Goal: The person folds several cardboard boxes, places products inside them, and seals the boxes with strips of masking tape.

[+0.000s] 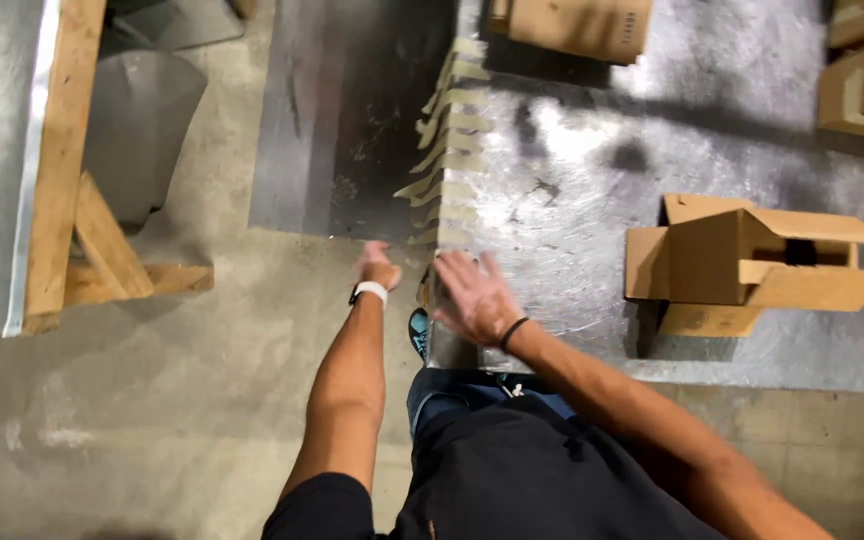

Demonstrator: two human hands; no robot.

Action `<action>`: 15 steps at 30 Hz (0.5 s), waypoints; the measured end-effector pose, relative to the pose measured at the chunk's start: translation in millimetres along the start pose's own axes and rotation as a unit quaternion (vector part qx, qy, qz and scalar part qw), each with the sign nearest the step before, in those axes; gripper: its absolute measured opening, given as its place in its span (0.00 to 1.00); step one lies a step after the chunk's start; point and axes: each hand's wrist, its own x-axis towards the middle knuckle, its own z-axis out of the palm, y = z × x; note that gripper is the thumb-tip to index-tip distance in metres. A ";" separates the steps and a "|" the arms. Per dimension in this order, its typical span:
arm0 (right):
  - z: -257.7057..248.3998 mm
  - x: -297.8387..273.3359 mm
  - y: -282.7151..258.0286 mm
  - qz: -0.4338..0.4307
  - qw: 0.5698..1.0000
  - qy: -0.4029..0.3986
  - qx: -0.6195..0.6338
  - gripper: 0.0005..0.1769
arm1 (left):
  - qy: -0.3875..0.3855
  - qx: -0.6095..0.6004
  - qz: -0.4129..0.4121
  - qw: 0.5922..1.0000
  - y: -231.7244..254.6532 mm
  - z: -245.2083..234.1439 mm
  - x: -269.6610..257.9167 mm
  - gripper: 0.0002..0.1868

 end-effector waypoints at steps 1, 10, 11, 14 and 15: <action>-11.7 -16.2 -5.1 -0.017 1.000 0.013 -0.008 0.46 | 0.009 0.129 -0.012 0.992 7.3 -10.4 -24.1 0.34; -103.1 -84.0 49.2 0.075 0.992 0.033 0.092 0.51 | 0.346 -0.016 -0.047 0.937 108.7 -15.8 -106.1 0.33; -131.0 -89.7 54.4 0.102 0.981 0.015 0.161 0.49 | 0.501 0.014 0.094 0.860 112.2 -6.4 -105.1 0.33; -181.8 -151.5 134.4 0.200 0.938 0.209 0.193 0.20 | 0.513 0.028 0.297 0.805 215.9 16.5 -179.9 0.24; -203.6 -174.8 170.3 0.201 0.936 0.217 0.190 0.20 | 0.514 0.027 0.305 0.801 248.8 46.3 -192.6 0.24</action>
